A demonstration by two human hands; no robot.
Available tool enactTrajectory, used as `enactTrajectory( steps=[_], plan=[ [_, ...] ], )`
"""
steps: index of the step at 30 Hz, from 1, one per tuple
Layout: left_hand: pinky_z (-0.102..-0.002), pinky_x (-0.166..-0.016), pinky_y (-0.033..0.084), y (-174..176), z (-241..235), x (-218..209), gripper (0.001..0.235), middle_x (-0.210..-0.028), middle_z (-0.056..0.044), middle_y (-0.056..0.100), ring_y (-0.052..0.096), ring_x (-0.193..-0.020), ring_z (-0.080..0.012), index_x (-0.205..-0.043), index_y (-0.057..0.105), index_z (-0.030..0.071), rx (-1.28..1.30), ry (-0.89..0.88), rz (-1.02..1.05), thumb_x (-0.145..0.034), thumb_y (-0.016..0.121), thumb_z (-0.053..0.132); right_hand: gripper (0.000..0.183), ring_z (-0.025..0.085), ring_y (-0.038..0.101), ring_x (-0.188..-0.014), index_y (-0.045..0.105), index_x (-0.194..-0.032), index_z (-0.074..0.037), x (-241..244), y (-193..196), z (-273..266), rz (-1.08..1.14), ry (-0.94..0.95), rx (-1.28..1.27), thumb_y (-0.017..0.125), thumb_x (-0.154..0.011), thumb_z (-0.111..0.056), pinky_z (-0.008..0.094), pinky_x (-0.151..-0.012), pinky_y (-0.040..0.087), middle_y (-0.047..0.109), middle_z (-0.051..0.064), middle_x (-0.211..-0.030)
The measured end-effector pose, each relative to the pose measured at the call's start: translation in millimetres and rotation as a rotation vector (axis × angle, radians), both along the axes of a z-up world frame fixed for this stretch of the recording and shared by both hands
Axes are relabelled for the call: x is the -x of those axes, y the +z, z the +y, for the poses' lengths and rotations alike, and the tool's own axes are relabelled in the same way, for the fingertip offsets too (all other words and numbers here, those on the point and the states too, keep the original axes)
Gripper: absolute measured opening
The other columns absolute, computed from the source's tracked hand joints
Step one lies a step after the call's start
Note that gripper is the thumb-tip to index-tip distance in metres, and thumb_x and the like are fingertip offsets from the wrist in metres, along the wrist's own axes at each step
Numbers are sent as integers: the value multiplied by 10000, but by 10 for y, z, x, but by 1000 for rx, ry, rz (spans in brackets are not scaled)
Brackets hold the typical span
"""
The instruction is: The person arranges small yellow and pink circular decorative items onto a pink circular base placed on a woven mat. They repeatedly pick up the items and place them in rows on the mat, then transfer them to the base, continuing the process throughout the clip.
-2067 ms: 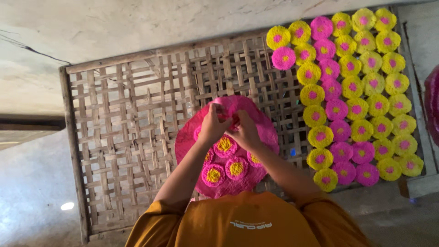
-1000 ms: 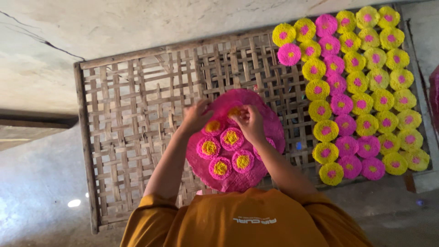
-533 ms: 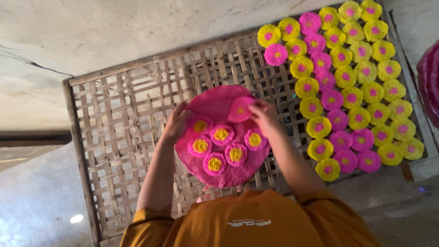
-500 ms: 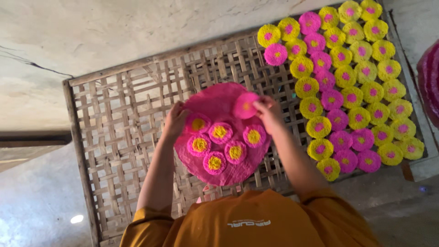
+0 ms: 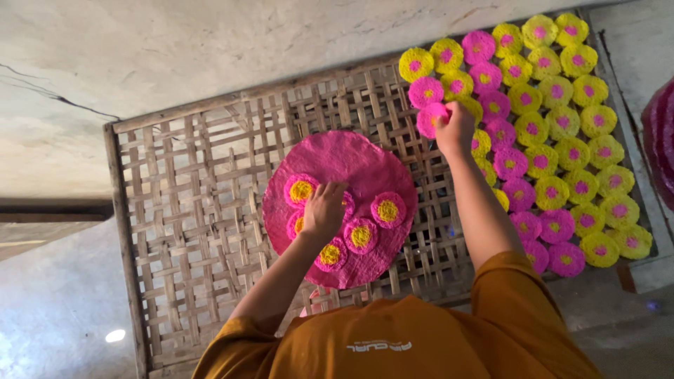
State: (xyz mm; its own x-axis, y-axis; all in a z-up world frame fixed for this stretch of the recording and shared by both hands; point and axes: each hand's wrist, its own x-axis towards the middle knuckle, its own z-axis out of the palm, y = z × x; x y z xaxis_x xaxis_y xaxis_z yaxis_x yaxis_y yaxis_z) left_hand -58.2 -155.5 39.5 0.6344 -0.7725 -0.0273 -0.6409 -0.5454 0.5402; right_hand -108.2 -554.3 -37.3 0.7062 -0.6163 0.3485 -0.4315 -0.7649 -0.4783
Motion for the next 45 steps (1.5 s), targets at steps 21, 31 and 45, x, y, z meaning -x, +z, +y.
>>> enactTrajectory(
  steps=[21,31,45],
  plan=[
    [-432,-1033,481,112,637,-47,336,-1158,-59,684,656,-1104,-232,-1139,637,127,-25,-355,-212,-821,744,147,305,314,576,-1121,693,-1198,-149,171,655,2263,175,634,-197,764,-902,-150,442,-1014,484,555,122,-1165],
    [-357,-703,606,801,911,-12,245,-857,-116,747,755,-762,-217,-1045,665,42,180,152,429,-848,759,152,184,161,691,-797,709,-1007,-12,444,812,2423,170,417,-760,593,-1030,-153,331,-769,617,731,57,-918],
    [-467,-961,517,326,-411,553,585,-1302,-180,547,559,-1197,-392,-1339,520,20,86,-75,165,-854,798,193,246,182,691,-972,670,-1161,-75,940,114,521,-405,-164,-1427,636,-988,-246,381,-860,566,716,56,-1088]
  ],
)
